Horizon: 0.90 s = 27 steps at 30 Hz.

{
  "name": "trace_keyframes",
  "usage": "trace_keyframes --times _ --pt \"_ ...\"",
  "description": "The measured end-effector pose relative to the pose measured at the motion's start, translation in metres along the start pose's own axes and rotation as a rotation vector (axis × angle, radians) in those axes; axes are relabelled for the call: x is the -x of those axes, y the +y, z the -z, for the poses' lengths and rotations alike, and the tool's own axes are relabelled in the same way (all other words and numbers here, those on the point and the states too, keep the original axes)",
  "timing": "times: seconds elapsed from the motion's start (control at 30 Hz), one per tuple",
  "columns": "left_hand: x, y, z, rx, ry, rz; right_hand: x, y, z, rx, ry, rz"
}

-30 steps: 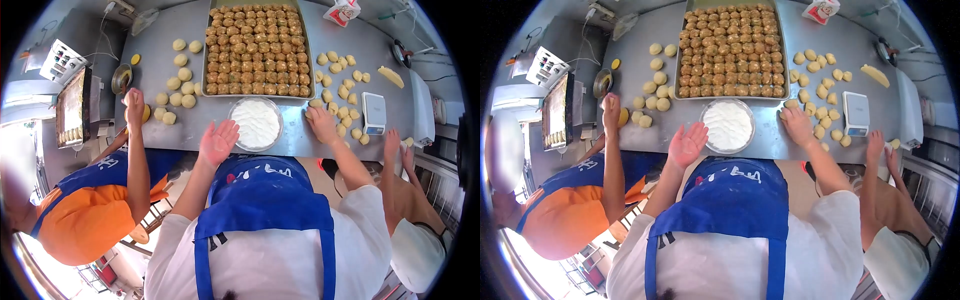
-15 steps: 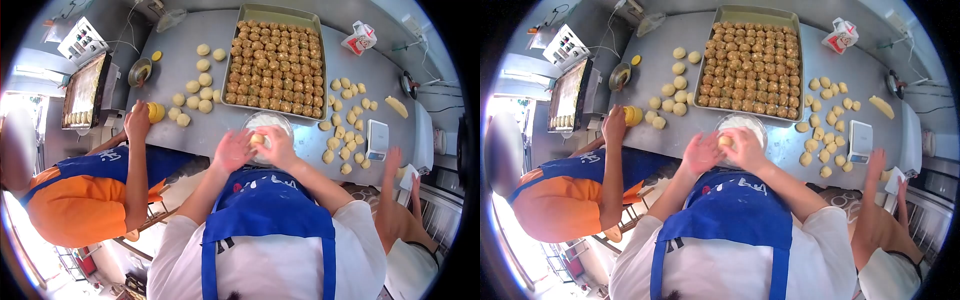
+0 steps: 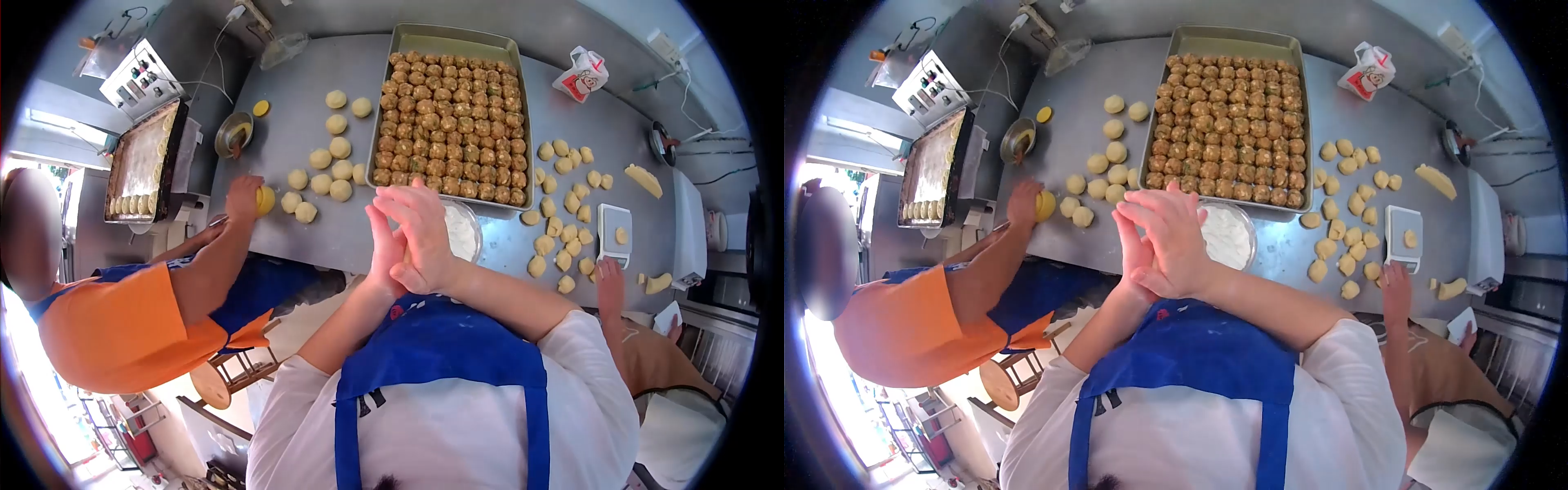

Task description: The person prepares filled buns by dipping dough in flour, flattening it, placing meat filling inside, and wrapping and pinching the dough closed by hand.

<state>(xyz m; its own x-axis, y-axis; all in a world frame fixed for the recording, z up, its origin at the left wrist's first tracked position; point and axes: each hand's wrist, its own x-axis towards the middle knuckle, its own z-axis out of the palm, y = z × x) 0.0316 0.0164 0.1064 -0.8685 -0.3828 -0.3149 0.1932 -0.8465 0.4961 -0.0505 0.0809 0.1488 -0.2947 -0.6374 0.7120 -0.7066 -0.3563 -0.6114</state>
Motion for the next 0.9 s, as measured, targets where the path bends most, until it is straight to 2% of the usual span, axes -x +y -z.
trace_keyframes --times 0.07,0.1,0.13,0.17,0.2,0.27,0.33,0.43,0.53,0.6,0.63,0.67,0.73,0.8,0.87,0.9 --pt "-0.006 0.003 -0.007 0.086 -0.087 -0.080 -0.007 0.010 -0.004 0.046 -0.016 -0.026" --pt "-0.006 0.008 -0.007 0.088 -0.088 -0.075 -0.003 0.025 -0.015 0.065 -0.021 -0.179" --pt "-0.008 0.018 -0.006 0.044 -0.041 0.075 0.005 0.040 -0.031 0.084 -0.025 -0.331" --pt "-0.010 0.024 -0.005 -0.003 0.006 0.226 0.021 0.056 -0.087 0.191 0.254 -0.560" --pt "-0.010 0.022 -0.005 -0.027 0.035 0.266 0.018 0.052 -0.068 0.194 0.260 -0.562" --pt "-0.006 0.006 -0.011 -0.047 0.060 0.247 -0.001 0.033 -0.007 -0.009 -0.132 -0.296" --pt "-0.001 -0.011 -0.013 -0.072 0.088 0.234 -0.005 0.030 -0.001 -0.061 -0.162 -0.358" --pt "0.003 -0.022 -0.013 -0.091 0.110 0.234 0.002 0.037 0.003 -0.102 -0.194 -0.252" --pt "-0.004 -0.008 -0.003 -0.048 0.039 0.336 0.006 0.042 0.004 -0.068 -0.126 -0.327" --pt "-0.012 0.001 -0.001 0.004 -0.011 0.372 -0.003 0.050 0.011 -1.062 -0.046 -1.235" --pt "-0.012 -0.001 -0.016 0.011 0.065 0.311 0.001 0.059 0.016 -0.924 -0.063 -1.192" --pt "-0.018 -0.005 -0.016 0.018 0.063 0.303 0.001 0.062 0.020 -0.919 -0.074 -1.190" --pt "-0.022 -0.011 -0.015 -0.094 0.137 0.282 -0.005 0.060 0.028 -0.510 -0.122 -0.761" --pt "-0.015 0.006 -0.009 -0.111 0.079 0.303 -0.018 0.060 0.033 -0.121 -0.153 -0.307" --pt "-0.005 0.026 -0.004 -0.268 -0.091 0.311 -0.025 0.059 0.035 0.254 -0.157 0.143" --pt "-0.004 0.034 -0.003 -0.354 -0.263 0.133 -0.028 0.058 0.036 0.251 -0.152 0.152"
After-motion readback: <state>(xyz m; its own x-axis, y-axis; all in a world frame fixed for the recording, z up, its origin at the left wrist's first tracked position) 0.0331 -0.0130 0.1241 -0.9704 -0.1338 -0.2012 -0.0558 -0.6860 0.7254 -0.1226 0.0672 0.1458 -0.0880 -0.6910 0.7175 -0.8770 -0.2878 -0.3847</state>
